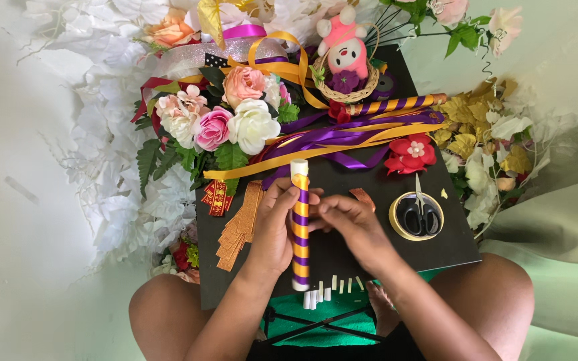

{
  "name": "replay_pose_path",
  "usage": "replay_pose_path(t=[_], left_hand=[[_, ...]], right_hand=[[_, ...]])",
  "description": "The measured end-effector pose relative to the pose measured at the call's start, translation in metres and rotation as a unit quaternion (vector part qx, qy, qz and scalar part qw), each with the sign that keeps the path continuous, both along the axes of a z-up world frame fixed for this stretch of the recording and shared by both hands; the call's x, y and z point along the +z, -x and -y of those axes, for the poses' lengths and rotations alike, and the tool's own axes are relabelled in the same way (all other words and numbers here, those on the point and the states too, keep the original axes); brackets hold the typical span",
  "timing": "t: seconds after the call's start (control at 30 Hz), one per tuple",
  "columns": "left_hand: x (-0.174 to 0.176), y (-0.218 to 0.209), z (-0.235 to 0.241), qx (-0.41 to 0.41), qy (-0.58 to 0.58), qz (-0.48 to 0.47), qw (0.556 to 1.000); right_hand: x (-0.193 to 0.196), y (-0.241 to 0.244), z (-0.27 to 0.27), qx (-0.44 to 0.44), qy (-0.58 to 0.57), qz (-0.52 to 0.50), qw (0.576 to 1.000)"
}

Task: The person wraps a purple ribbon and a gold ribbon around a white tube, secures them with tape, and then attaches a red fabric heart to the top by hand.

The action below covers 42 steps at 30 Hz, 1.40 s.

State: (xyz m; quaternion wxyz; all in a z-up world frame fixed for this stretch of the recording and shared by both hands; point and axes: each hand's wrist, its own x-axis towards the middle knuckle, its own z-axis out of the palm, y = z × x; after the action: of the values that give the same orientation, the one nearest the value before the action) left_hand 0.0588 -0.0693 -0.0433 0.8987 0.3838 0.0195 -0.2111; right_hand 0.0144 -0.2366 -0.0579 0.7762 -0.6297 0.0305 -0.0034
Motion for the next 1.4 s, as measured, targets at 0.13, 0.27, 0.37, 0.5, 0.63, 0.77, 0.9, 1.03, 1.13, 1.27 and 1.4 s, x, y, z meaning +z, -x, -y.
replay_pose_path(t=[0.13, 0.27, 0.37, 0.5, 0.63, 0.77, 0.9, 1.03, 1.13, 1.27, 1.4], left_hand=[[0.013, 0.0, -0.004, 0.025, -0.083, 0.023, 0.996], [0.025, 0.002, -0.01, 0.004, -0.354, 0.196, 0.914], [0.016, 0.003, -0.01, 0.019, -0.443, 0.287, 0.849], [0.026, 0.01, -0.006, -0.014, -0.41, 0.274, 0.87], [0.01, 0.019, 0.006, -0.038, -0.339, 0.183, 0.922], [-0.005, 0.02, 0.014, -0.111, -0.249, 0.109, 0.956], [0.002, 0.016, 0.013, -0.142, -0.239, 0.052, 0.959], [0.002, 0.013, 0.016, -0.124, -0.254, 0.052, 0.958], [0.002, 0.014, 0.016, -0.124, -0.25, 0.056, 0.959], [0.004, 0.014, 0.017, -0.13, -0.242, 0.043, 0.961], [0.015, 0.015, 0.017, -0.129, -0.206, 0.008, 0.97]], right_hand=[[0.015, 0.0, 0.043, -0.025, 0.113, 0.047, 0.992], [0.036, 0.016, 0.085, -0.133, 0.482, 0.107, 0.859], [0.041, 0.027, 0.088, -0.123, 0.565, 0.15, 0.802], [0.018, 0.022, 0.078, -0.139, 0.429, 0.198, 0.87], [0.004, 0.007, 0.069, -0.086, 0.194, 0.169, 0.963], [-0.002, 0.001, 0.061, -0.004, 0.045, 0.118, 0.992], [-0.005, -0.004, 0.059, -0.016, 0.018, 0.102, 0.994], [0.001, -0.005, 0.059, 0.008, -0.006, 0.109, 0.994], [-0.006, -0.006, 0.058, -0.007, -0.004, 0.108, 0.994], [-0.01, -0.007, 0.058, -0.01, -0.004, 0.097, 0.995], [-0.004, -0.009, 0.054, -0.023, 0.008, 0.069, 0.997]])
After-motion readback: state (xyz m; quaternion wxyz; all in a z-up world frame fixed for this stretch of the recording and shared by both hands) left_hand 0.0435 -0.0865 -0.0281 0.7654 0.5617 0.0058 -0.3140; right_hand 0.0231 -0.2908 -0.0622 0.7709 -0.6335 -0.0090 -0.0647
